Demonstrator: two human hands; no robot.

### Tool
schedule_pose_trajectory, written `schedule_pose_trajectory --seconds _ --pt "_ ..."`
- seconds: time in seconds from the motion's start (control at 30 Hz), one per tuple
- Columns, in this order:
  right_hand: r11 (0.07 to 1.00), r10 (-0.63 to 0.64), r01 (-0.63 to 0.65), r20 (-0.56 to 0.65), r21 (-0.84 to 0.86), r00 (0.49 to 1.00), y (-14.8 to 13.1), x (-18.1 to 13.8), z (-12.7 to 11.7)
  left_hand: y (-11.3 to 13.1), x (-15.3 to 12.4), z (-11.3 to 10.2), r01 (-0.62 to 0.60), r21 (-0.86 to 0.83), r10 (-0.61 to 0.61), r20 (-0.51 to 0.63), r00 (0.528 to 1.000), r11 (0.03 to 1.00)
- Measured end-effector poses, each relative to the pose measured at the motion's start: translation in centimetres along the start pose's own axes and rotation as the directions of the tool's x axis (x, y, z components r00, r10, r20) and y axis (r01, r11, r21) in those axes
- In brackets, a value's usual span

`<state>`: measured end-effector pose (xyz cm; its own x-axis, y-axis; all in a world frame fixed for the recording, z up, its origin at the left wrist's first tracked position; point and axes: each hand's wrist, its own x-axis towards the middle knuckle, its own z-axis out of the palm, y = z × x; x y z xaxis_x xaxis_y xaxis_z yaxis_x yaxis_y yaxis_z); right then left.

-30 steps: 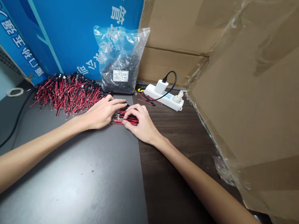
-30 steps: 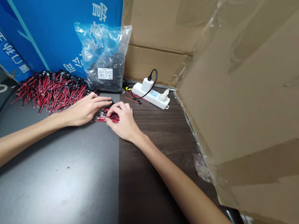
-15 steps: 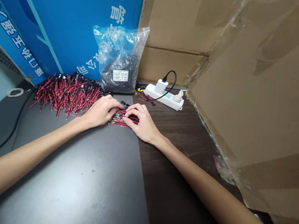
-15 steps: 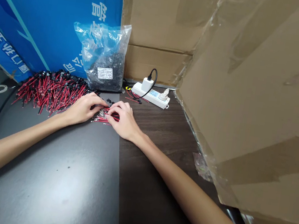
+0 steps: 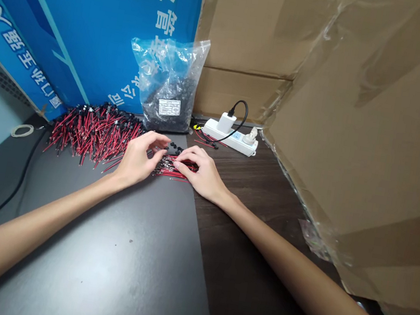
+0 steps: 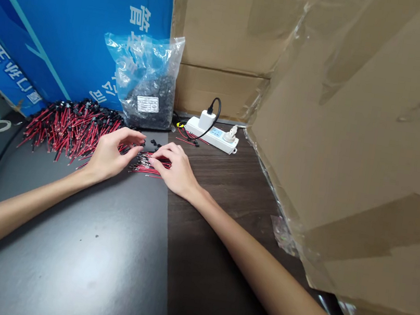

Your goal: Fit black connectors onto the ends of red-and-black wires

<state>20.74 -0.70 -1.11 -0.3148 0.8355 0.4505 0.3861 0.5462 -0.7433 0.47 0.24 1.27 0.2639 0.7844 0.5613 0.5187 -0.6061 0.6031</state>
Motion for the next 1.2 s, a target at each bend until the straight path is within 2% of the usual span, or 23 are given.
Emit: schedule_pose_trajectory --seconds 0.27,0.4,0.6,0.9,1.2 --pt "0.999 0.011 -0.010 -0.030 0.038 0.999 0.1 0.1 0.0 1.3 -1.7 0.6 0.019 -0.043 -0.023 -0.095 0.995 0.999" --pt "0.998 0.027 -0.026 -0.028 0.050 0.999 0.2 0.0 0.0 1.0 -1.6 0.7 0.025 -0.074 -0.033 -0.102 0.994 0.997" --pt "0.999 0.009 -0.007 -0.047 0.051 0.999 0.5 0.0 0.2 1.0 -1.7 0.7 -0.023 -0.058 0.018 -0.085 0.996 0.998" --pt "0.998 0.021 -0.019 -0.053 0.053 0.998 0.5 0.0 0.1 1.0 -1.7 0.7 -0.083 -0.020 0.080 -0.120 0.990 0.996" --pt "0.998 0.021 -0.018 -0.055 0.062 0.998 0.4 0.0 0.2 1.0 -1.6 0.6 -0.031 -0.018 0.028 -0.143 0.989 0.999"
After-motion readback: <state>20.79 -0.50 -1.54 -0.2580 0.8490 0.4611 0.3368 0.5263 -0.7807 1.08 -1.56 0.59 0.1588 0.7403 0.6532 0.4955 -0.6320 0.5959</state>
